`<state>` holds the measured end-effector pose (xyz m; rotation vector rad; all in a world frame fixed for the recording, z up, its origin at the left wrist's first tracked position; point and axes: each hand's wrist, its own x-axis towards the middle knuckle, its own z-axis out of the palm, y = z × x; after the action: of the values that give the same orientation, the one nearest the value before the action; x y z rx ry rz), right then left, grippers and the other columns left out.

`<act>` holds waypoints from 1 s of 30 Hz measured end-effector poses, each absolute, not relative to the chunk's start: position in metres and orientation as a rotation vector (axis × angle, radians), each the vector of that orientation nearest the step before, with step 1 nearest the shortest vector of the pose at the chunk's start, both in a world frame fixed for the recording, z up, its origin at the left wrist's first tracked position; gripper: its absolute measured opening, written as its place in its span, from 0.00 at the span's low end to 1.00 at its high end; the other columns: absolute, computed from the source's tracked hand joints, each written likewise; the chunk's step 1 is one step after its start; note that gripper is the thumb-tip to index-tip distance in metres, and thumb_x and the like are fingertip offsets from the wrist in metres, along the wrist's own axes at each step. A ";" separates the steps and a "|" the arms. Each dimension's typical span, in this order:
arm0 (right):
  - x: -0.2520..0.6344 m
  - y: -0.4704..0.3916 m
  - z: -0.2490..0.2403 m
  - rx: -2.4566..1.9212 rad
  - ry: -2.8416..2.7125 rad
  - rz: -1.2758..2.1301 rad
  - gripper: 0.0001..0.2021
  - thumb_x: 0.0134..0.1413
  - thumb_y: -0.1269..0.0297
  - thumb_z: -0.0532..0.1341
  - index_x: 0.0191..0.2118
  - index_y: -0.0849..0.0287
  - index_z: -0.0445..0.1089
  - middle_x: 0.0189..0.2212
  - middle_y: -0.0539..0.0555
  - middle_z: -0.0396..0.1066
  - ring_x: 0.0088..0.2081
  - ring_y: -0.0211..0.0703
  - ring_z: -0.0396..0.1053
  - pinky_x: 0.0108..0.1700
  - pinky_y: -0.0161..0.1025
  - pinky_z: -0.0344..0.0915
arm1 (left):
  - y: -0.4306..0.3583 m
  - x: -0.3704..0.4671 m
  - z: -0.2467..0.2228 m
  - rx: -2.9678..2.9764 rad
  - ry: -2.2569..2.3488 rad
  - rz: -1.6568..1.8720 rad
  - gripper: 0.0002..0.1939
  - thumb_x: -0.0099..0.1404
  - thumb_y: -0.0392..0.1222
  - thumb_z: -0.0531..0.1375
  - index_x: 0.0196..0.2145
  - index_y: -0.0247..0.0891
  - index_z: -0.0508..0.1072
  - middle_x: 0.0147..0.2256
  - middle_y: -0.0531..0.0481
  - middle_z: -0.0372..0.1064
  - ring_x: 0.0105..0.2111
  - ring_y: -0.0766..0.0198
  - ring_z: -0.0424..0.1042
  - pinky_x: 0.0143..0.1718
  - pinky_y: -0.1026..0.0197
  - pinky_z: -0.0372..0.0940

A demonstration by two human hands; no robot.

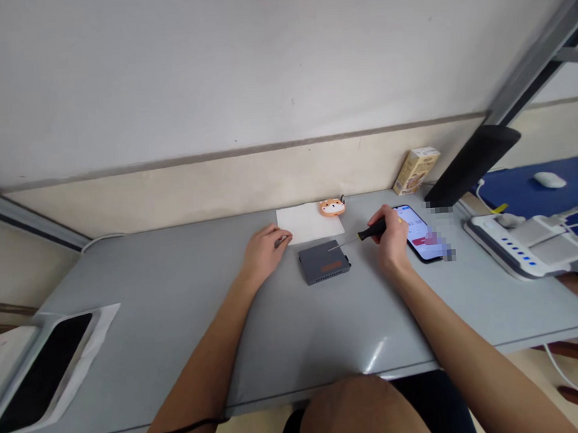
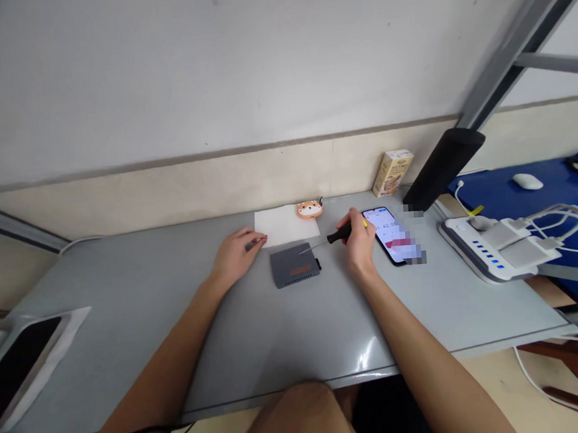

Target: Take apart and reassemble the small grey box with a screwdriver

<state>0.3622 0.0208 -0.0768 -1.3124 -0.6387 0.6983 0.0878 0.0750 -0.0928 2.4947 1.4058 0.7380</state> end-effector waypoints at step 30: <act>0.365 0.021 -0.081 -1.383 -0.657 0.639 0.23 0.62 0.46 0.56 0.23 0.57 0.69 0.20 0.49 0.63 0.23 0.38 0.61 0.25 0.37 0.57 | 0.045 0.090 -0.054 2.120 0.786 0.314 0.17 0.71 0.38 0.57 0.52 0.52 0.76 0.54 0.47 0.63 0.50 0.60 0.70 0.51 0.56 0.70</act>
<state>0.3648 0.0213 -0.0812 -1.3826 -0.6575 0.6392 0.0896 0.0448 -0.0545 2.1205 0.7861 0.3138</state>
